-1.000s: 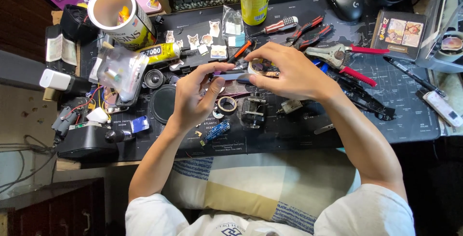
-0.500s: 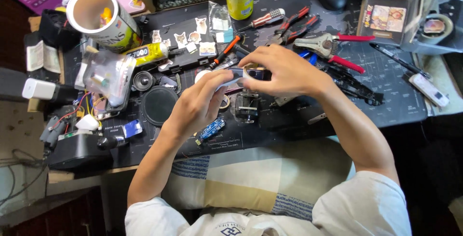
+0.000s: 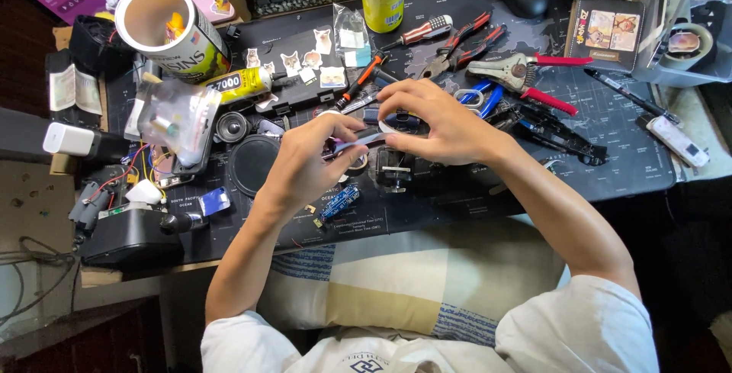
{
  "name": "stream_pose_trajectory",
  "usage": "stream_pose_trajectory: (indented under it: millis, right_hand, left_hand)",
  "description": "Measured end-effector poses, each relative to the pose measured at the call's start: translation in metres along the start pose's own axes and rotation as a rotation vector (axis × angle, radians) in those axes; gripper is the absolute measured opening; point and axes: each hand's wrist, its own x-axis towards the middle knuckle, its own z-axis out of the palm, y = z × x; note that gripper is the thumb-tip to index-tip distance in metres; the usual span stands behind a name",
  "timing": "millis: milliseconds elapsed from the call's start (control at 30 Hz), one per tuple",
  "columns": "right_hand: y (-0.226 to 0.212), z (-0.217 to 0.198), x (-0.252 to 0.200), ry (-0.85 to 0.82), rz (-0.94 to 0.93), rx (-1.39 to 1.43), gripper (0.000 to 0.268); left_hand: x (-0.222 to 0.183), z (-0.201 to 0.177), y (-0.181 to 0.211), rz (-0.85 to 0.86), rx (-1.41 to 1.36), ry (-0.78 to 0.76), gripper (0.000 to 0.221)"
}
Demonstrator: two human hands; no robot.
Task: Preparing a small battery component by inspecting and adjusting it with a metal probe on a repair bench.
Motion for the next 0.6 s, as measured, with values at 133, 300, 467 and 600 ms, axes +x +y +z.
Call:
stream_pose_trajectory:
  millis: [133,300,467,600]
  right_hand:
    - [-0.001,0.007,-0.002,0.002,-0.021,0.009,0.021]
    - [0.003,0.016,-0.001,0.032,-0.056,-0.031,0.016]
    - [0.001,0.019,-0.002,0.053,-0.084,-0.101,0.011]
    - [-0.003,0.024,-0.004,0.078,-0.061,-0.150,0.008]
  left_hand:
    - [0.000,0.001,0.005,-0.127,-0.004,-0.086,0.019]
    - [0.004,0.003,0.009,-0.206,0.036,-0.179,0.028]
    - [0.011,0.004,0.019,-0.291,0.028,-0.274,0.045]
    - [0.006,0.013,0.010,-0.277,0.122,-0.297,0.040]
